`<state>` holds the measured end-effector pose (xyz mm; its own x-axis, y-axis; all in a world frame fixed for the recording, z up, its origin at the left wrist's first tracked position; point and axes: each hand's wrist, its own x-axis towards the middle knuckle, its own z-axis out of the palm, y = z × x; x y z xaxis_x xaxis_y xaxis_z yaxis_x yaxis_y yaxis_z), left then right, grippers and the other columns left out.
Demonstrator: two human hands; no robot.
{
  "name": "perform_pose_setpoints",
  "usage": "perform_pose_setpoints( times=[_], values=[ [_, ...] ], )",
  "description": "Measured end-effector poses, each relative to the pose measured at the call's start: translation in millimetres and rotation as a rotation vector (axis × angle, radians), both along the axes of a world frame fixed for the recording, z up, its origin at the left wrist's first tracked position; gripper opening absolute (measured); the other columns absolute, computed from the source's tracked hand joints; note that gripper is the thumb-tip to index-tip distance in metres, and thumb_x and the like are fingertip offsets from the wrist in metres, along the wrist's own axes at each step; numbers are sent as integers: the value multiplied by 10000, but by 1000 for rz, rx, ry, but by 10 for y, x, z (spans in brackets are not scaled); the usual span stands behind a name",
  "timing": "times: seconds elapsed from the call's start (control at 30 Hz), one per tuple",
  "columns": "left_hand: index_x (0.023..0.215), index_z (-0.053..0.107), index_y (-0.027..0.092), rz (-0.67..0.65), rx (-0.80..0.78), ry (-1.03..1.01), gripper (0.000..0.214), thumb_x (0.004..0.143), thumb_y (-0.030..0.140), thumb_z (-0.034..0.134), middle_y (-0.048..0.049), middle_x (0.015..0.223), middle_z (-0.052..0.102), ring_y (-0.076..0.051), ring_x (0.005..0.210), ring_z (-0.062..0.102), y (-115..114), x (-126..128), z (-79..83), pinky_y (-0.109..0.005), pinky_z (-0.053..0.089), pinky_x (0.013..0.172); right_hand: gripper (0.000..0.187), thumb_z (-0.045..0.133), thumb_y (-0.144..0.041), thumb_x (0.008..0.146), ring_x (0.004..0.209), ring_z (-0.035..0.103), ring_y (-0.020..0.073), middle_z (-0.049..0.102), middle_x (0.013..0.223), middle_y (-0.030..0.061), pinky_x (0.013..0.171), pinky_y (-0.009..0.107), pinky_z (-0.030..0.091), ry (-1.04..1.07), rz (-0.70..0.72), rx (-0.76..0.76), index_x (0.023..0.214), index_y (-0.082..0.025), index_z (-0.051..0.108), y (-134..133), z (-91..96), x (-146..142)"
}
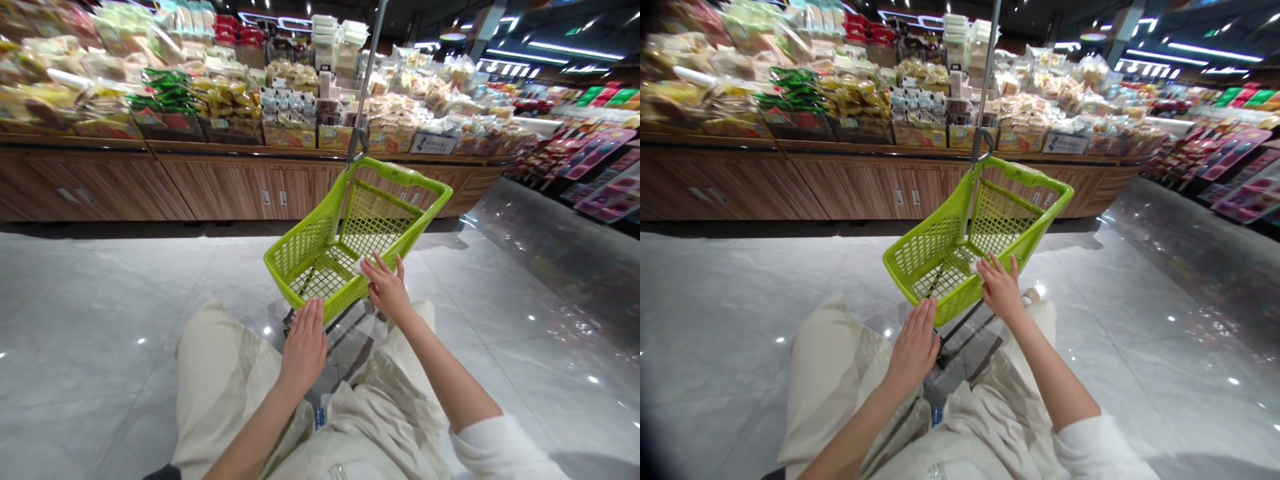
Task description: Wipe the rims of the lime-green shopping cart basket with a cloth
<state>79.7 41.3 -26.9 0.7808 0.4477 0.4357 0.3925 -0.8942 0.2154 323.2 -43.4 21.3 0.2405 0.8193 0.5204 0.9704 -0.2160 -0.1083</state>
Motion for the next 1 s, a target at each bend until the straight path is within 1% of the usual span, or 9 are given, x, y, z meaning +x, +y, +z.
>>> perform_pose_setpoints(
  times=[0.17, 0.4, 0.47, 0.53, 0.63, 0.7, 0.77, 0.9, 1.0],
  values=[
    [1562, 67, 96, 9, -11, 3, 784, 882, 139, 453, -194, 1551, 375, -284, 1454, 335, -36, 23, -1, -482, 339, 1174, 633, 413, -36, 850, 1480, 298, 257, 532, 1468, 41, 1183, 642, -43, -4, 34, -26, 1434, -278, 459, 33, -84, -20],
    [1552, 110, 61, 20, 23, -8, 816, 816, 72, 462, -208, 1538, 392, -289, 1451, 343, -81, 56, -46, -484, 353, 1169, 529, 453, -132, 921, 1446, 363, 220, 561, 1436, 98, 1217, 538, -89, -45, 102, -20, 1445, -207, 449, 108, -276, -1044],
    [1545, 138, 49, 20, 39, 0, 789, 825, 70, 458, -209, 1528, 408, -287, 1443, 359, -76, 43, -56, -474, 353, 1171, 526, 445, -131, 930, 1432, 386, 197, 549, 1449, 88, 1220, 515, -93, -94, 177, -42, 1447, -222, 445, 86, -278, -1001],
    [1546, 146, 55, 13, 44, 13, 751, 859, 90, 448, -200, 1531, 408, -280, 1443, 360, -77, 27, -47, -462, 349, 1174, 535, 424, -93, 926, 1412, 418, 184, 566, 1436, 60, 1214, 526, -97, -132, 169, -30, 1434, -258, 457, 56, -241, -685],
    [1559, 101, 77, 1, 40, 12, 748, 889, 110, 432, -191, 1542, 398, -276, 1448, 351, -108, 17, -15, -452, 346, 1174, 563, 417, -48, 895, 1396, 445, 221, 592, 1409, 44, 1197, 587, -65, -111, -38, 29, 1400, -284, 498, 16, -151, -66],
    [1565, 51, 88, 4, 33, -1, 773, 890, 111, 426, -193, 1552, 382, -276, 1452, 344, -147, 27, 0, -454, 347, 1171, 587, 413, -41, 882, 1385, 460, 244, 591, 1409, 62, 1190, 614, -34, -86, -143, 54, 1412, -281, 491, 1, -123, 122],
    [1565, 11, 91, 17, 22, -14, 796, 885, 108, 422, -197, 1566, 355, -278, 1461, 327, -189, 44, 3, -460, 347, 1169, 612, 401, -43, 885, 1370, 481, 240, 585, 1413, 80, 1198, 605, -16, -86, -127, 51, 1449, -273, 449, -11, -150, 1],
    [1565, -6, 93, 32, 13, -28, 821, 862, 91, 417, -194, 1580, 328, -280, 1474, 297, -234, 65, -11, -476, 354, 1165, 627, 401, -71, 902, 1385, 462, 204, 546, 1451, 93, 1227, 533, 11, -126, 124, -20, 1505, -240, 363, -62, -273, -663],
    [1567, 3, 100, 26, 14, -19, 824, 855, 86, 417, -184, 1579, 335, -278, 1471, 304, -232, 59, -11, -476, 357, 1164, 613, 401, -75, 906, 1407, 431, 179, 521, 1474, 76, 1235, 497, 4, -158, 267, -87, 1497, -234, 371, -98, -257, -726]
  ],
)
